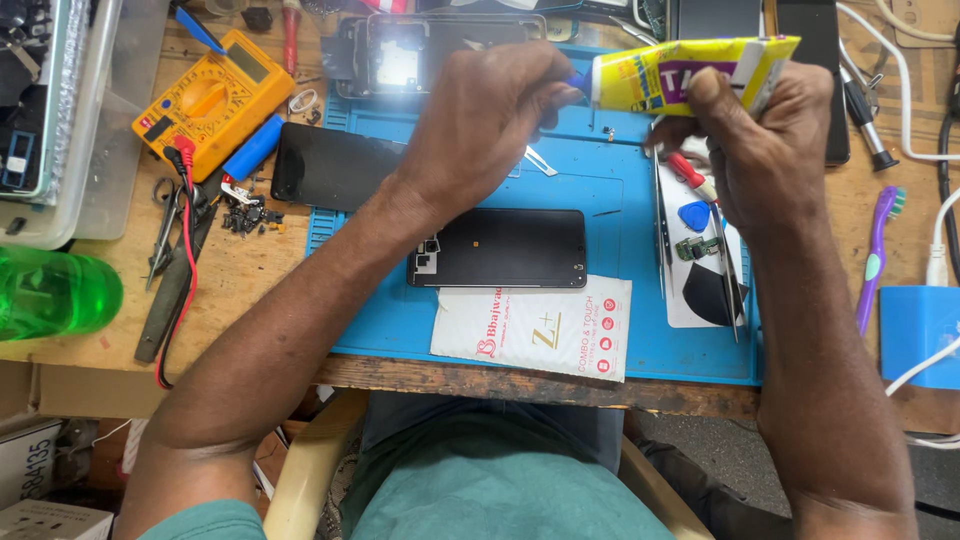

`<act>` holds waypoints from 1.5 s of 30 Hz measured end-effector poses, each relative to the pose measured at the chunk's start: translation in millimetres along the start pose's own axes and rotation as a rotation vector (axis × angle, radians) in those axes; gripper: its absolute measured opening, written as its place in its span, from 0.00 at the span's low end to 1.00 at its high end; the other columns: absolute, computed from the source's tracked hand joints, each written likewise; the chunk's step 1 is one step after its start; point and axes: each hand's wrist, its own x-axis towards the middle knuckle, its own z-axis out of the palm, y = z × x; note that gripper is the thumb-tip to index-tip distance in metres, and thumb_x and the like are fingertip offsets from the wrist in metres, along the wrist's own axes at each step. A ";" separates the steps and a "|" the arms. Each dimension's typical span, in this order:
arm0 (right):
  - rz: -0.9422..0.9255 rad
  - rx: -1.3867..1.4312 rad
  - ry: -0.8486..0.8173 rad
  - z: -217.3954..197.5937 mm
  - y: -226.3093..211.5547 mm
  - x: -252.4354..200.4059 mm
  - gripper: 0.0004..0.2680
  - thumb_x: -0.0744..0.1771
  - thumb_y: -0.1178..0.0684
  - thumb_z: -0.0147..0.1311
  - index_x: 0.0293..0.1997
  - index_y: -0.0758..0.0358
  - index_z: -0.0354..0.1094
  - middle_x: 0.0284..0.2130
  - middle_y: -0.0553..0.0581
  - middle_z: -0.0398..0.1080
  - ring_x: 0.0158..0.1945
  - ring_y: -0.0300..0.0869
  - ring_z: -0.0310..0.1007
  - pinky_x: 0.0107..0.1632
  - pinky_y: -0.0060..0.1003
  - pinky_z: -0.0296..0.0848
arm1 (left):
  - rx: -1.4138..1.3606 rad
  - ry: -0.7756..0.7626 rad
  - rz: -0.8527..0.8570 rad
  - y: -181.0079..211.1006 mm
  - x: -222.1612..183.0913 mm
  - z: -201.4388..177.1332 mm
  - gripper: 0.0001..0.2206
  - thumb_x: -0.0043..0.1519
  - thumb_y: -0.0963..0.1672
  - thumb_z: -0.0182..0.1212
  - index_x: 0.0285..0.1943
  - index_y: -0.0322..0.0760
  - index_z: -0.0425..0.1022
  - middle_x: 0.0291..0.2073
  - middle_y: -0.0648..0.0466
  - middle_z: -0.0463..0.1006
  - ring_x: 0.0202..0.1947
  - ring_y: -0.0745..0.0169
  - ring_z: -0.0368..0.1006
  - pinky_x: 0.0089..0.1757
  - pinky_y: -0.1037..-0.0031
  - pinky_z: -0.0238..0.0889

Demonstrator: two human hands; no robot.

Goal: The person is repairing a mobile phone by using tweezers to handle small internal components and applying adhesive from a tube to the frame before pressing a replacement screen panel into place.

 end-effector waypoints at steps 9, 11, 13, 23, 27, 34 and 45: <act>-0.065 0.025 0.127 6.0 -2.2 -0.1 0.05 0.73 0.58 0.57 0.52 0.69 0.73 0.42 0.64 0.77 0.40 0.44 0.81 0.42 0.37 0.84 | -0.394 -0.099 -0.203 -4.2 1.2 3.9 0.17 0.74 0.50 0.47 0.44 0.37 0.77 0.28 0.58 0.80 0.26 0.71 0.77 0.28 0.76 0.70; 0.003 0.058 0.159 8.1 -5.2 0.8 0.05 0.72 0.59 0.58 0.51 0.69 0.73 0.40 0.64 0.77 0.39 0.45 0.81 0.40 0.38 0.85 | -0.160 0.035 0.090 1.2 -1.2 5.5 0.18 0.76 0.52 0.47 0.47 0.35 0.75 0.33 0.56 0.81 0.35 0.69 0.80 0.35 0.76 0.73; -0.014 0.099 0.135 6.8 -4.6 0.7 0.04 0.73 0.60 0.58 0.53 0.69 0.71 0.43 0.64 0.76 0.44 0.45 0.81 0.43 0.39 0.86 | -0.056 0.010 0.058 7.1 -1.4 4.4 0.16 0.75 0.50 0.51 0.45 0.34 0.76 0.30 0.54 0.81 0.32 0.68 0.80 0.34 0.73 0.71; -0.092 0.113 0.108 -8.8 8.5 -6.6 0.08 0.77 0.58 0.57 0.60 0.73 0.65 0.52 0.65 0.72 0.49 0.46 0.80 0.49 0.44 0.86 | -0.138 0.124 0.203 7.9 -1.9 9.4 0.06 0.73 0.44 0.58 0.50 0.35 0.75 0.37 0.53 0.83 0.38 0.68 0.82 0.39 0.74 0.77; -0.101 0.119 0.029 -9.8 1.2 -7.6 0.10 0.78 0.53 0.51 0.61 0.74 0.64 0.52 0.65 0.71 0.52 0.47 0.80 0.52 0.44 0.86 | -0.099 0.047 -0.028 6.6 -1.1 7.5 0.05 0.70 0.43 0.62 0.47 0.35 0.78 0.31 0.54 0.84 0.31 0.69 0.82 0.32 0.73 0.72; -0.051 0.106 0.074 -1.0 -5.5 -2.9 0.12 0.78 0.51 0.48 0.60 0.76 0.66 0.50 0.67 0.74 0.50 0.49 0.80 0.49 0.44 0.86 | -0.093 0.103 0.131 3.8 -3.2 11.8 0.07 0.73 0.44 0.59 0.51 0.35 0.75 0.36 0.52 0.82 0.37 0.63 0.82 0.36 0.73 0.72; -0.175 -0.191 0.310 -29.4 -13.7 -48.5 0.07 0.77 0.57 0.53 0.56 0.70 0.60 0.50 0.65 0.72 0.50 0.47 0.79 0.50 0.43 0.85 | -0.261 -0.115 -0.171 -30.7 6.2 -18.8 0.16 0.76 0.48 0.51 0.40 0.36 0.78 0.28 0.57 0.78 0.29 0.69 0.75 0.32 0.73 0.69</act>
